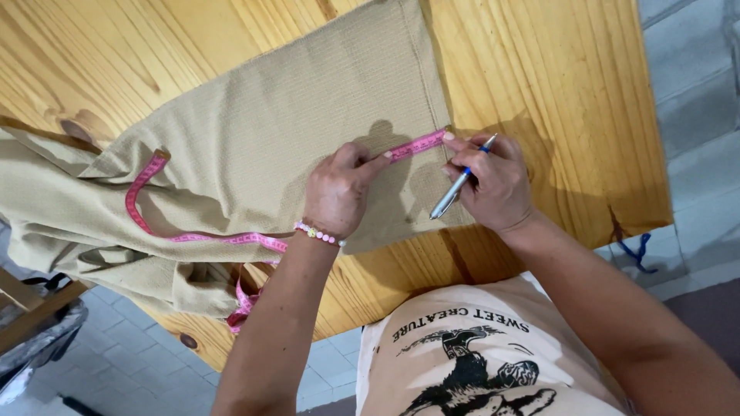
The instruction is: Measuring and marking specific points on a piece of tan fabric using a pink measuring tape and a blue pen on a wooden table.
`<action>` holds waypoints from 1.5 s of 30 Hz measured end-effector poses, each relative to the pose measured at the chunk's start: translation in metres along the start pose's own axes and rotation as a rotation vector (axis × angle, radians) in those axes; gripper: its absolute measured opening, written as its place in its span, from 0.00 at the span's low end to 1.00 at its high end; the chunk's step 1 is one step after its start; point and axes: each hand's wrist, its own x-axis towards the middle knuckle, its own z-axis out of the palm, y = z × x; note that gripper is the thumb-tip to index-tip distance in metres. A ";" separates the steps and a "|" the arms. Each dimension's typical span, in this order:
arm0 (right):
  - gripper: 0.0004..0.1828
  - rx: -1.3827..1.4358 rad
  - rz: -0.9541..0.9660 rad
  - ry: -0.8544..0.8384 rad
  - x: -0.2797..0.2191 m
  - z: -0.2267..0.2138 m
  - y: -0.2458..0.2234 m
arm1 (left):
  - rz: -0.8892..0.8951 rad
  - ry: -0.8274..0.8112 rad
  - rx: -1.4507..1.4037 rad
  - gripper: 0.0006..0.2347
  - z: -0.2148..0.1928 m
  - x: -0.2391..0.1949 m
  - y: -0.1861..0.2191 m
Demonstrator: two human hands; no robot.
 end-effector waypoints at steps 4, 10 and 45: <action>0.09 0.033 0.003 -0.009 0.004 -0.002 -0.007 | -0.017 0.006 -0.024 0.12 0.001 -0.002 -0.001; 0.12 0.010 -0.002 -0.020 0.001 -0.001 -0.005 | -0.001 0.016 -0.003 0.12 0.000 0.000 0.000; 0.22 0.472 0.201 -0.196 0.090 0.012 -0.038 | 0.197 0.267 0.103 0.03 0.028 0.000 -0.005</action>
